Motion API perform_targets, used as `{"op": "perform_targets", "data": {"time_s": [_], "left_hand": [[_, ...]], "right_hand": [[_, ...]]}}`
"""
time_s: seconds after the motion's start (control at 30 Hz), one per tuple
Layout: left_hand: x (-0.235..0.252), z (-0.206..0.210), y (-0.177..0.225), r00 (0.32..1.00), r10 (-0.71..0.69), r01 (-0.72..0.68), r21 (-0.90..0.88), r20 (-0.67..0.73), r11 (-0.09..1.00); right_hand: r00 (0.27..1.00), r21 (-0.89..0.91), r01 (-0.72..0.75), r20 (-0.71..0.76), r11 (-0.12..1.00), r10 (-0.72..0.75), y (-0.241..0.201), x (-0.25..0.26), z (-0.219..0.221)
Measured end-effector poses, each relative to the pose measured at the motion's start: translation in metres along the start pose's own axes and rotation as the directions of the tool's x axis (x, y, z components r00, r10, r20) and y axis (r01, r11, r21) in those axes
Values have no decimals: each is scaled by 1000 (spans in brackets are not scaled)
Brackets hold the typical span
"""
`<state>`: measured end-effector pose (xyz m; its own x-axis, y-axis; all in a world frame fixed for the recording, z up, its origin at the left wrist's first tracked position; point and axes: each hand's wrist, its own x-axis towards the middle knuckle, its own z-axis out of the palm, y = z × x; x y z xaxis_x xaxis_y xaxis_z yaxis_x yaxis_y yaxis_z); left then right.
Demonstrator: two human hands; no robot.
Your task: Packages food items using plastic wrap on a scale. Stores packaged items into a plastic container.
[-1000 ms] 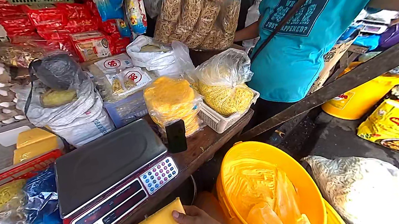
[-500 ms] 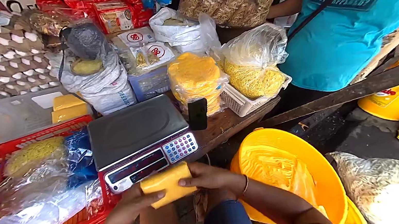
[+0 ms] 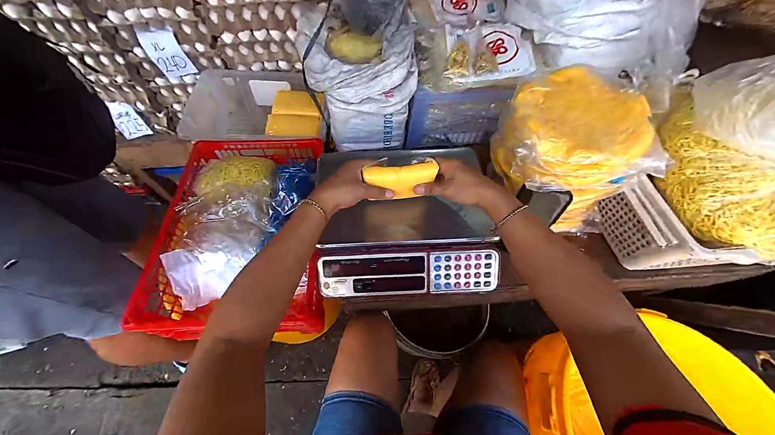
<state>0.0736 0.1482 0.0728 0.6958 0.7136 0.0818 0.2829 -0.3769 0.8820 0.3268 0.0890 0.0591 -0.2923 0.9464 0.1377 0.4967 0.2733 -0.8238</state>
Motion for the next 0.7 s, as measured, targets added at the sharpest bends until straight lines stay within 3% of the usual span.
{"op": "perform_targets", "data": {"time_s": [0.23, 0.4, 0.6, 0.7], "left_hand": [[6, -3, -1, 990, 91, -102, 104, 104, 989], [1, 1, 4, 986, 40, -61, 126, 164, 990], [-4, 6, 4, 966, -108, 111, 1, 237, 994], [4, 4, 0, 970, -124, 114, 56, 211, 992]], "right_hand": [[998, 150, 66, -16, 986, -65, 11, 2, 11], [997, 173, 66, 31, 983, -73, 15, -4, 10], [996, 217, -43, 83, 975, 26, 12, -13, 11], [992, 230, -91, 104, 969, 68, 12, -5, 8]]}}
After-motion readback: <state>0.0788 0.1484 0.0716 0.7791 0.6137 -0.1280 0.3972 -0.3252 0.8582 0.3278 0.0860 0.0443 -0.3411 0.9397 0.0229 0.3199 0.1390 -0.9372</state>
